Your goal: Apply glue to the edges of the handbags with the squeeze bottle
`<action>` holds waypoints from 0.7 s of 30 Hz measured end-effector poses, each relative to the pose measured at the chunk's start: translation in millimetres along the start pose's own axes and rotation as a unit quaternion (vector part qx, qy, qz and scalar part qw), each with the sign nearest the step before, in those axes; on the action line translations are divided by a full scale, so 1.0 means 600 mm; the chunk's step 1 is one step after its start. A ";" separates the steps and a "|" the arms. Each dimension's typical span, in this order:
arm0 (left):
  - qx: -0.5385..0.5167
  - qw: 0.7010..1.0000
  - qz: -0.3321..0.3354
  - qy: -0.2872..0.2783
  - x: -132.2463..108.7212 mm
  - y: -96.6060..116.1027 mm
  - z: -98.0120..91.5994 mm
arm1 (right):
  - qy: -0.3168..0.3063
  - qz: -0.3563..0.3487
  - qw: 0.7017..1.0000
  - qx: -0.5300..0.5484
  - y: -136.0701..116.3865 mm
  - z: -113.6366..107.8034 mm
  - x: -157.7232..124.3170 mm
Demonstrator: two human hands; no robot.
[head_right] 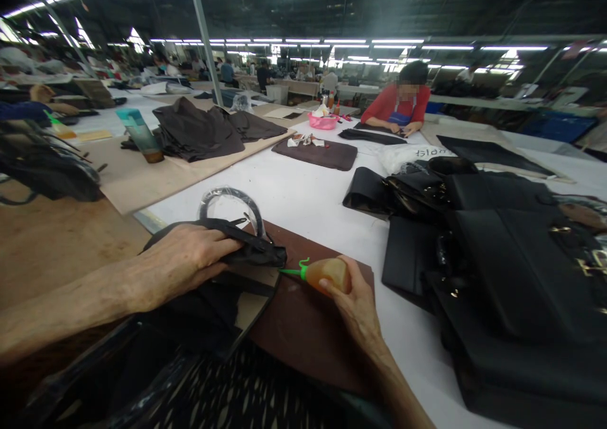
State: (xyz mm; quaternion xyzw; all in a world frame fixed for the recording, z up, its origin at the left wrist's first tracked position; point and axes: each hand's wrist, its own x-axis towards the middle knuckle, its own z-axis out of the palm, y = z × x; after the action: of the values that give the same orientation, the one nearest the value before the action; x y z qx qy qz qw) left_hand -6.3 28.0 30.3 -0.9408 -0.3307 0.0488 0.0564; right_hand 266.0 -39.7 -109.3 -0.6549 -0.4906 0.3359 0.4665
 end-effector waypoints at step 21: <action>-0.038 0.999 -0.010 0.027 -0.057 0.035 0.028 | -0.052 0.037 0.998 0.002 -0.015 -0.023 -0.038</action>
State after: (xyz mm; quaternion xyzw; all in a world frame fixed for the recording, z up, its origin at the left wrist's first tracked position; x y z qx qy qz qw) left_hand -21.9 -8.6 12.4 -0.9400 -0.3397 0.0104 0.0299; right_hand 268.7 -64.8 -96.2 -0.6531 -0.4894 0.3875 0.4288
